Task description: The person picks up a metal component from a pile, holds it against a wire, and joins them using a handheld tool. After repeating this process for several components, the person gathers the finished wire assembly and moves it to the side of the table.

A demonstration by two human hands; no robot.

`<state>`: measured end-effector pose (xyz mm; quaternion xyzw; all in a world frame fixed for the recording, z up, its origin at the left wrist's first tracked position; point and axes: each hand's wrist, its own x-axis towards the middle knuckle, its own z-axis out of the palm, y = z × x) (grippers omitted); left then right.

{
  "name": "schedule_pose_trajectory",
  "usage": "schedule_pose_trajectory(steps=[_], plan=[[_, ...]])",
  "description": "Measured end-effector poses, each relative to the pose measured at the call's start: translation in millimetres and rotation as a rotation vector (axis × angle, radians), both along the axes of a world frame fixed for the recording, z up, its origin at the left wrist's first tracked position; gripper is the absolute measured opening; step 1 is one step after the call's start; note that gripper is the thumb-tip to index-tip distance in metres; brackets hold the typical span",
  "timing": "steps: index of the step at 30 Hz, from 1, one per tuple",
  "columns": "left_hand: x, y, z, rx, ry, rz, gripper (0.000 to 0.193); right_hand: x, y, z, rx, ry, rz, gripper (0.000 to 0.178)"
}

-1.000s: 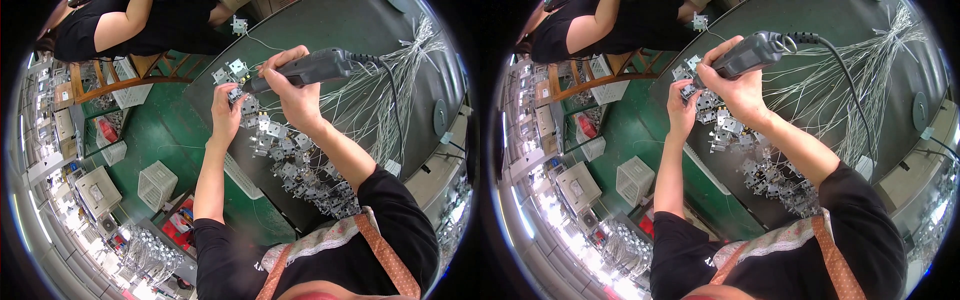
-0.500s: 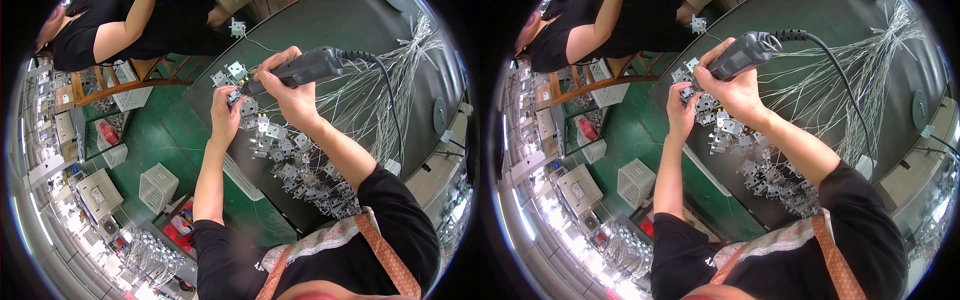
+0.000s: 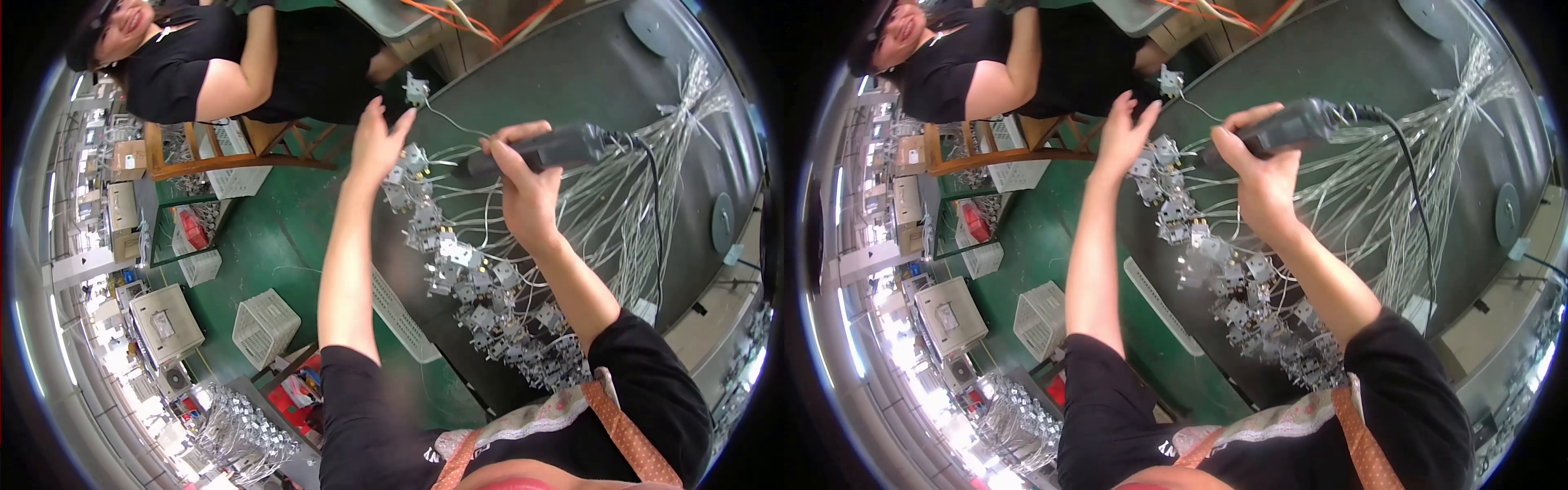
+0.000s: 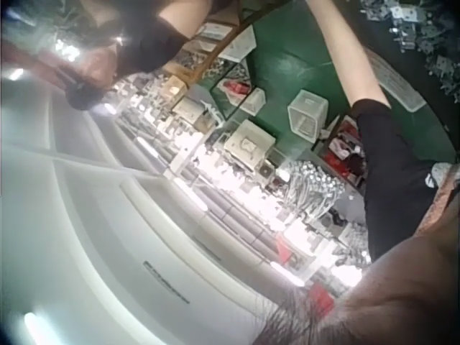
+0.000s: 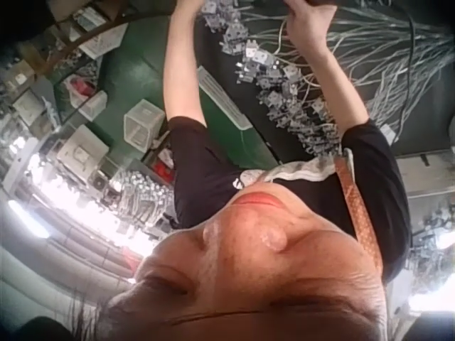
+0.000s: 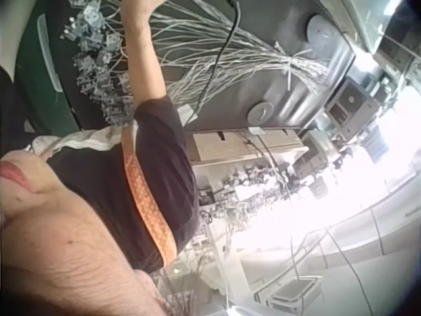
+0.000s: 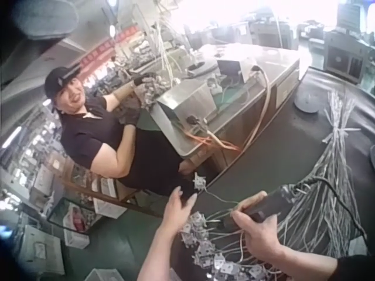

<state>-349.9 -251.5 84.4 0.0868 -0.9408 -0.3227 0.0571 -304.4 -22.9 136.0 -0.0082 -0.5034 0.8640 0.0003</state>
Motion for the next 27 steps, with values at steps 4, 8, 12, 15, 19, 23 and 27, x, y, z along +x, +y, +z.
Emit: schedule_pose_trajectory(steps=[4,8,12,15,19,23,27], plan=[[-63.7,8.9,-31.9,0.198,-0.018,0.113,0.084,1.2,0.6,4.9,-0.057,-0.001,-0.02,0.017],[-80.1,-3.1,-48.9,0.406,-0.192,0.154,0.081,-0.4,0.8,10.9,-0.033,-0.03,-0.035,0.019],[-75.1,-2.1,-31.8,0.648,-0.108,0.016,0.043,-1.3,7.5,17.3,-0.034,-0.066,-0.065,0.022],[-46.4,-6.5,21.1,0.517,-0.072,-0.027,0.043,5.5,12.7,22.2,-0.005,-0.034,-0.04,0.023],[-1.0,0.9,47.0,0.517,-0.098,0.037,0.04,6.0,14.1,30.0,-0.077,0.0,-0.101,0.022],[44.2,5.6,62.7,0.833,-0.343,0.21,0.014,15.9,5.3,50.8,-0.04,0.069,-0.01,0.022],[84.1,9.4,48.0,1.246,-0.454,0.438,0.014,28.4,-6.9,57.8,-0.14,0.132,0.099,0.024]])
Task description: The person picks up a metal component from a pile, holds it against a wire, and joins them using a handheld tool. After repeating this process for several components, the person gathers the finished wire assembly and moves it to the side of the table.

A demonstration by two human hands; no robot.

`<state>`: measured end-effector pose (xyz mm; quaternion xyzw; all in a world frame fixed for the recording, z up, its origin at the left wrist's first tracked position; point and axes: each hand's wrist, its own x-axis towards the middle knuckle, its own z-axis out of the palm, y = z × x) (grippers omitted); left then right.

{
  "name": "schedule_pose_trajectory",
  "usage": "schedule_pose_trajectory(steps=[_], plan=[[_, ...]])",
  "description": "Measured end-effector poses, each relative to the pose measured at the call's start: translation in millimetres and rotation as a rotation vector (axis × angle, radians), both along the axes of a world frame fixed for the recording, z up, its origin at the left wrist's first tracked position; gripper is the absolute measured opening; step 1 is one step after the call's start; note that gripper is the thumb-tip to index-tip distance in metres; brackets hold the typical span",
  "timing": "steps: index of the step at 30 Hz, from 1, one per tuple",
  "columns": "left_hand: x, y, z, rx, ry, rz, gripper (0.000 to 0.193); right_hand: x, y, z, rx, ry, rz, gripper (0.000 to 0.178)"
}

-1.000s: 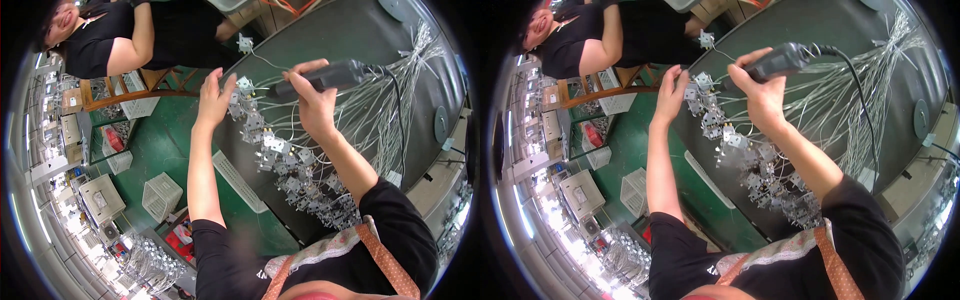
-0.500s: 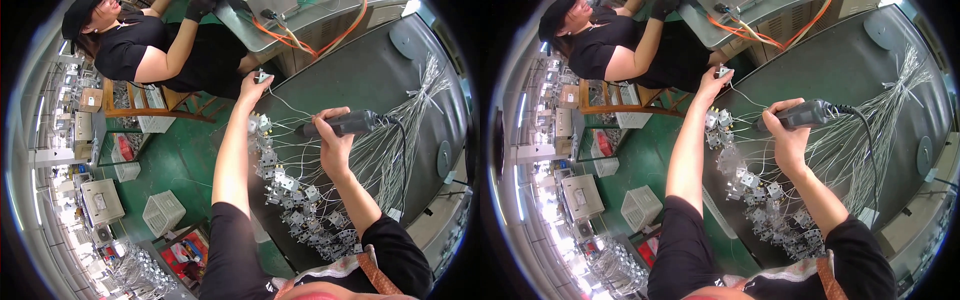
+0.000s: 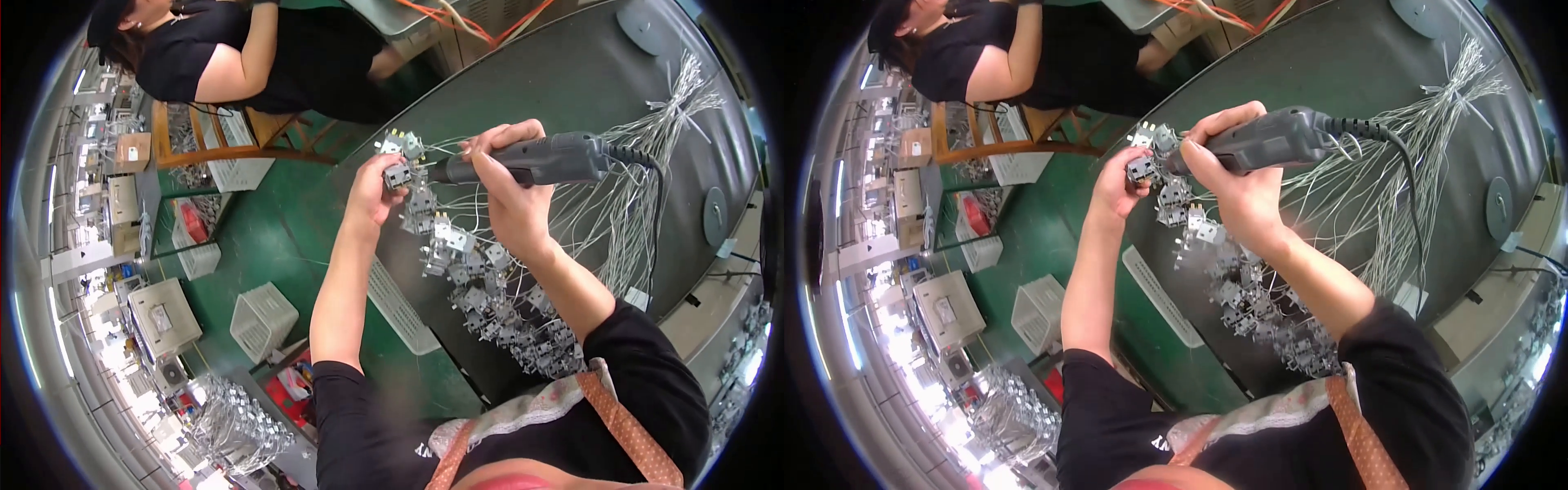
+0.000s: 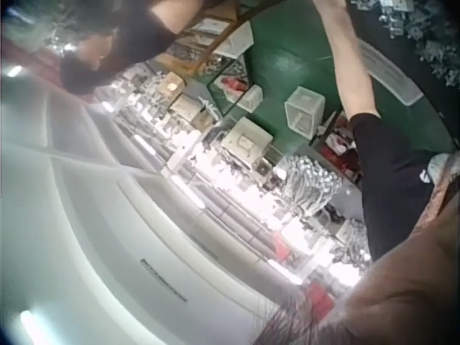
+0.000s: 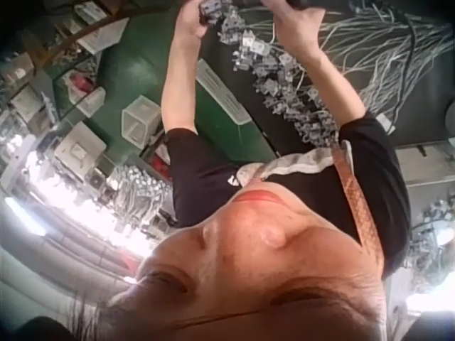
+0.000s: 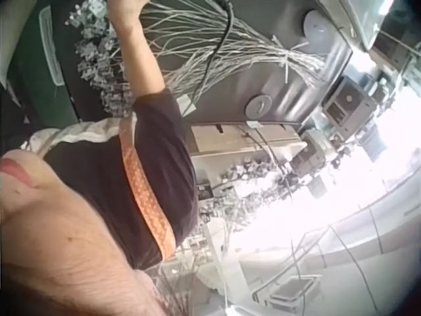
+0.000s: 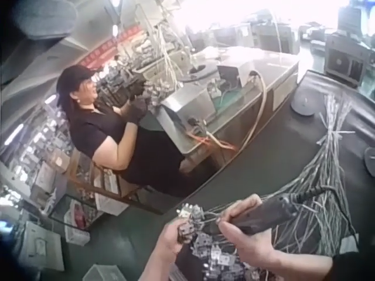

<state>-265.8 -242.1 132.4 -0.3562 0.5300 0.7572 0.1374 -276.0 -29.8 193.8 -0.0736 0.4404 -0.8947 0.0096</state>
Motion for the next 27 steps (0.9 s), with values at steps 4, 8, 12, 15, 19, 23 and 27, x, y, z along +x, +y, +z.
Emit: schedule_pose_trajectory(steps=[4,8,12,15,19,23,27], plan=[[24.2,8.3,-22.0,0.251,-0.135,0.174,0.015,8.6,-3.6,-7.9,0.005,0.039,0.038,0.029],[34.2,20.2,-25.1,0.299,-0.161,0.242,0.016,15.1,-5.5,-15.4,0.064,0.085,0.062,0.028],[37.0,26.2,-20.8,0.319,-0.126,0.292,0.015,18.8,-6.7,-17.6,0.077,0.115,0.069,0.028],[38.5,34.5,-16.3,0.302,-0.11,0.336,0.016,17.5,-4.6,-17.9,0.099,0.13,0.046,0.028],[40.3,39.5,-13.0,0.244,-0.066,0.363,0.017,14.4,-2.8,-16.1,0.079,0.14,0.055,0.028],[37.6,43.0,-7.5,0.295,-0.038,0.381,0.016,12.4,-2.3,-16.0,0.087,0.176,0.04,0.028],[39.8,38.0,-12.3,0.297,-0.035,0.37,0.014,14.6,-3.8,-8.3,0.162,0.198,0.112,0.028]])
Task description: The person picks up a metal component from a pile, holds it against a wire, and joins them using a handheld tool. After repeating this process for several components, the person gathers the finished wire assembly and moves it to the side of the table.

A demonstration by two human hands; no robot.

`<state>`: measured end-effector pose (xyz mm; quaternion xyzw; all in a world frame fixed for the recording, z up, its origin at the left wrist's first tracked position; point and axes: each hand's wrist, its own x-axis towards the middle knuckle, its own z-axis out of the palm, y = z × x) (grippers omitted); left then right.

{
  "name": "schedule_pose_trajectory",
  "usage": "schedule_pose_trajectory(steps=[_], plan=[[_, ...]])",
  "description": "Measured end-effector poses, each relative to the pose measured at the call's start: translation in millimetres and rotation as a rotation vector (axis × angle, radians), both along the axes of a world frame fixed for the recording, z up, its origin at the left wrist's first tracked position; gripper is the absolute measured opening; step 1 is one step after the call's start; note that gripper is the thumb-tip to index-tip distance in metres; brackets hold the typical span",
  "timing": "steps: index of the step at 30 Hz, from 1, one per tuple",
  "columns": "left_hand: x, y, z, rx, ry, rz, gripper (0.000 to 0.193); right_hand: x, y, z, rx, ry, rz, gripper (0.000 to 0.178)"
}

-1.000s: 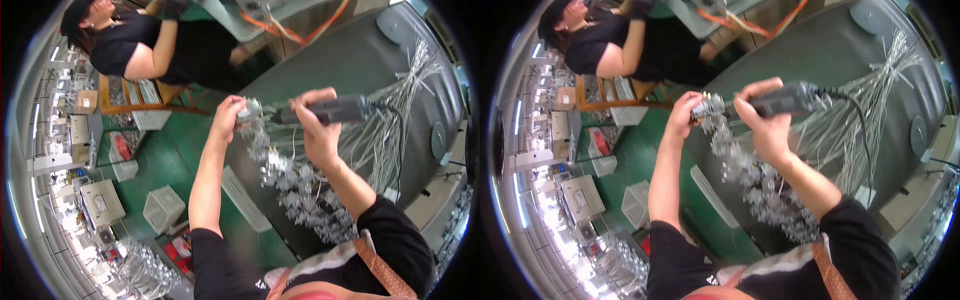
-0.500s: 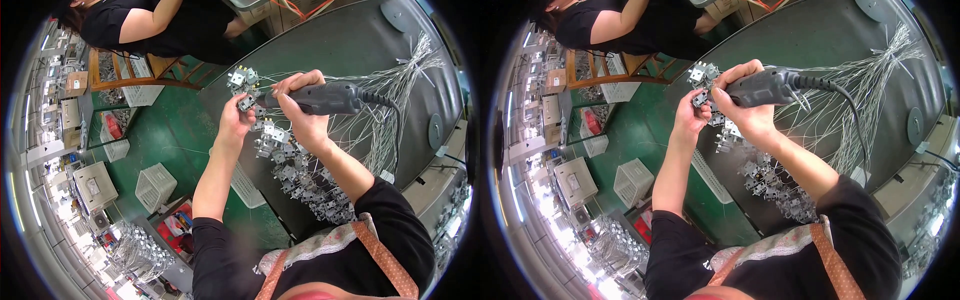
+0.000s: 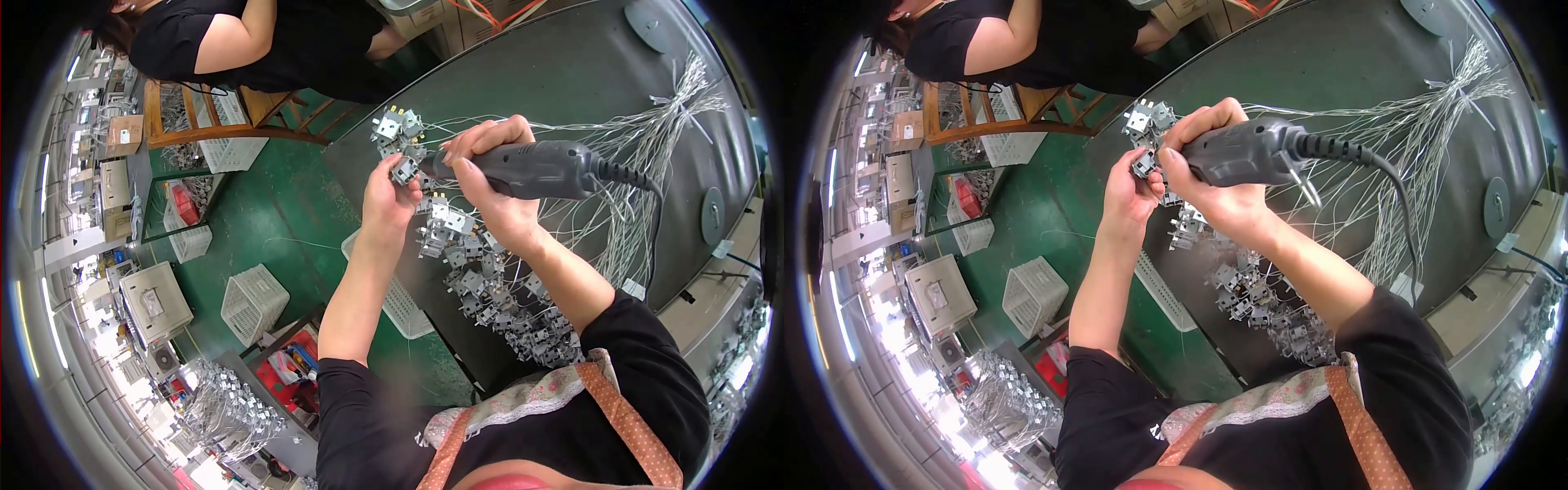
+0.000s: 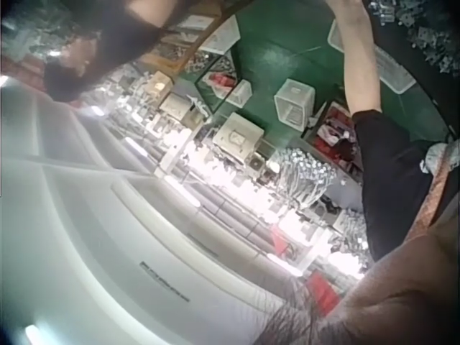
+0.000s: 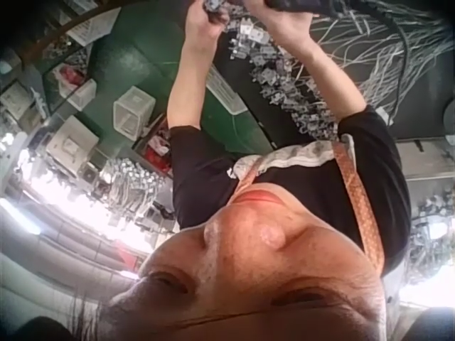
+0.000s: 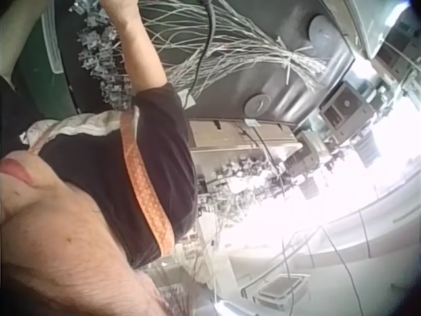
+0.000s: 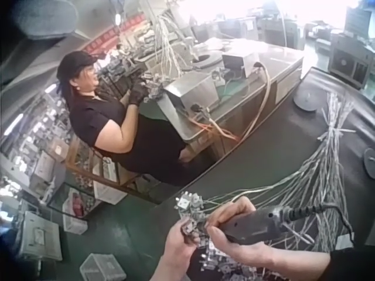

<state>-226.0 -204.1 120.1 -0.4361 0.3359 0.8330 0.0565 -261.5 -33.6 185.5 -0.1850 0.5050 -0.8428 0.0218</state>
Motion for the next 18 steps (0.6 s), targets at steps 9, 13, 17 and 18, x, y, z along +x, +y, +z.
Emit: schedule_pose_trajectory(steps=[9,13,17,18], plan=[[-2.7,4.9,2.1,-0.033,-0.04,0.017,0.018,-1.8,1.2,-8.5,-0.071,-0.106,-0.063,0.027],[6.5,-21.0,-19.7,-0.511,0.159,-0.189,0.03,2.5,10.7,6.0,0.066,-0.143,-0.206,0.025],[11.1,-18.1,13.5,-1.902,0.101,-0.409,0.054,24.7,24.5,29.0,0.106,-0.297,-0.094,0.026],[13.3,-14.0,14.1,-2.146,0.181,-0.388,0.058,29.6,25.8,17.8,0.001,-0.341,-0.105,0.026]])
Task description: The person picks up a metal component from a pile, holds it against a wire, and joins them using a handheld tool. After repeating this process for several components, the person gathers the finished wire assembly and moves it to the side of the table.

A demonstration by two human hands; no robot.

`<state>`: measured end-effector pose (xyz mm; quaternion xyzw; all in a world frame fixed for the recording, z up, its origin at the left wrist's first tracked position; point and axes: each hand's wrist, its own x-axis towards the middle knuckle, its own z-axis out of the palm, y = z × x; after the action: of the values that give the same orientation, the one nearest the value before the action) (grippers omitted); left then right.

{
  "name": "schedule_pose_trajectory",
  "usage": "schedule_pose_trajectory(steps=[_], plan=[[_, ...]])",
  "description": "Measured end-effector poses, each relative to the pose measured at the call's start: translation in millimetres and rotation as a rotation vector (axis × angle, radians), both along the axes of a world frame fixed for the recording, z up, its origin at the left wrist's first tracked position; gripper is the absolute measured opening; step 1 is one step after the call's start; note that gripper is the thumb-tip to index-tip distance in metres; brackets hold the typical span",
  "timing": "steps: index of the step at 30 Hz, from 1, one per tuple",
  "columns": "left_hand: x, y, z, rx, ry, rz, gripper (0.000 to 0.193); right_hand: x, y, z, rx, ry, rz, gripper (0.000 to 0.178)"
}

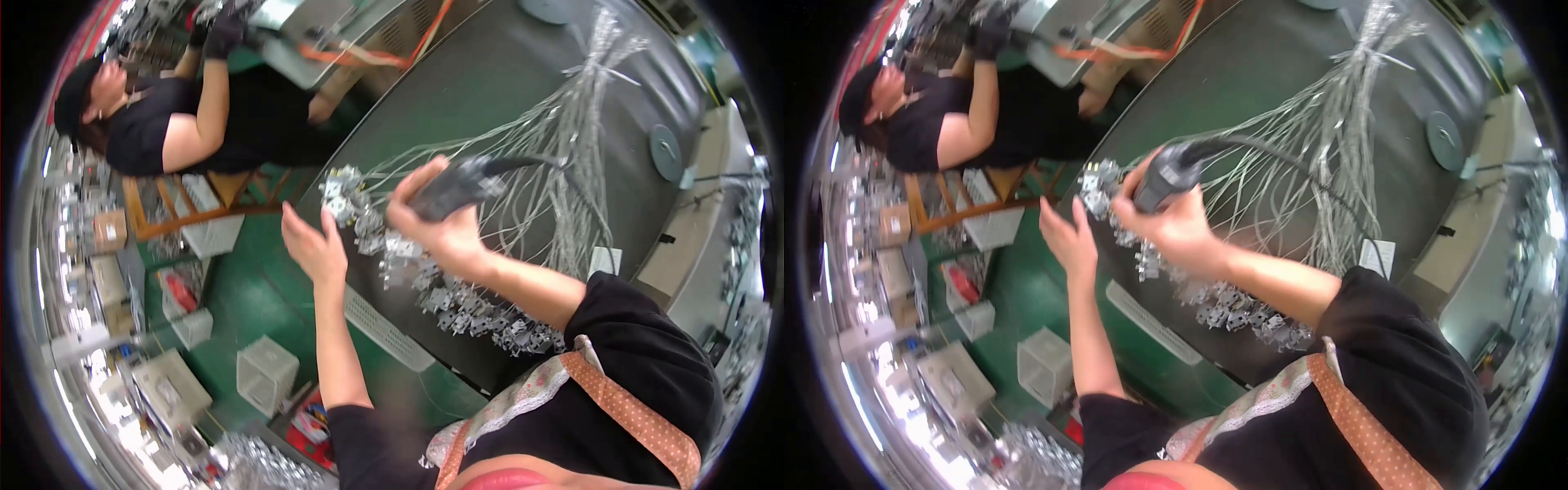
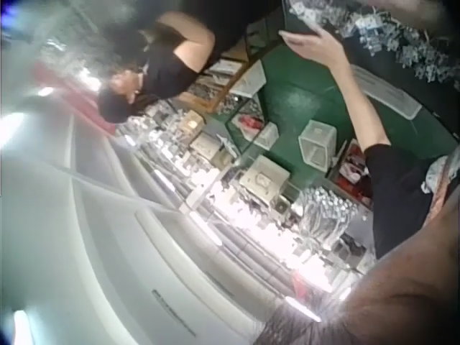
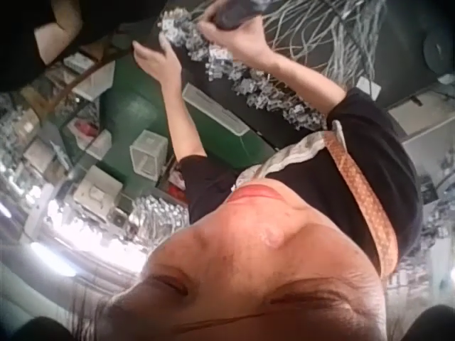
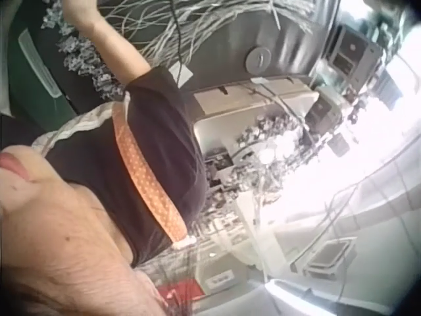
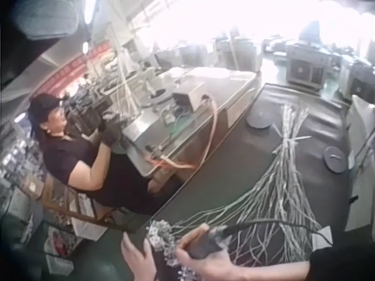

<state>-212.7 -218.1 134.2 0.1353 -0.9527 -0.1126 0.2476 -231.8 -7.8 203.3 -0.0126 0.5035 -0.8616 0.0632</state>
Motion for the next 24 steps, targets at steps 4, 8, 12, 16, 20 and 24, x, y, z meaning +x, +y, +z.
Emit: schedule_pose_trajectory(steps=[4,8,12,16,20,24], plan=[[46.6,24.3,5.9,0.358,-0.085,-0.067,0.057,24.8,30.0,41.0,0.126,-0.063,0.133,0.017],[101.5,66.0,8.8,0.413,-0.2,-0.149,0.054,49.9,53.3,65.5,-0.044,-0.108,0.071,0.015],[138.2,104.7,4.5,0.693,-0.248,-0.143,0.052,67.0,98.0,100.4,-0.015,-0.076,0.117,0.02],[156.4,144.7,26.0,0.777,-0.373,-0.184,0.052,84.5,157.0,142.7,-0.101,0.091,-0.011,0.027],[178.0,175.4,50.4,0.862,-0.418,-0.315,0.047,106.6,241.6,185.1,0.091,0.12,0.036,0.031],[186.2,201.3,62.3,0.83,-0.544,-0.34,0.047,102.4,316.8,176.0,0.24,0.188,-0.099,0.036]])
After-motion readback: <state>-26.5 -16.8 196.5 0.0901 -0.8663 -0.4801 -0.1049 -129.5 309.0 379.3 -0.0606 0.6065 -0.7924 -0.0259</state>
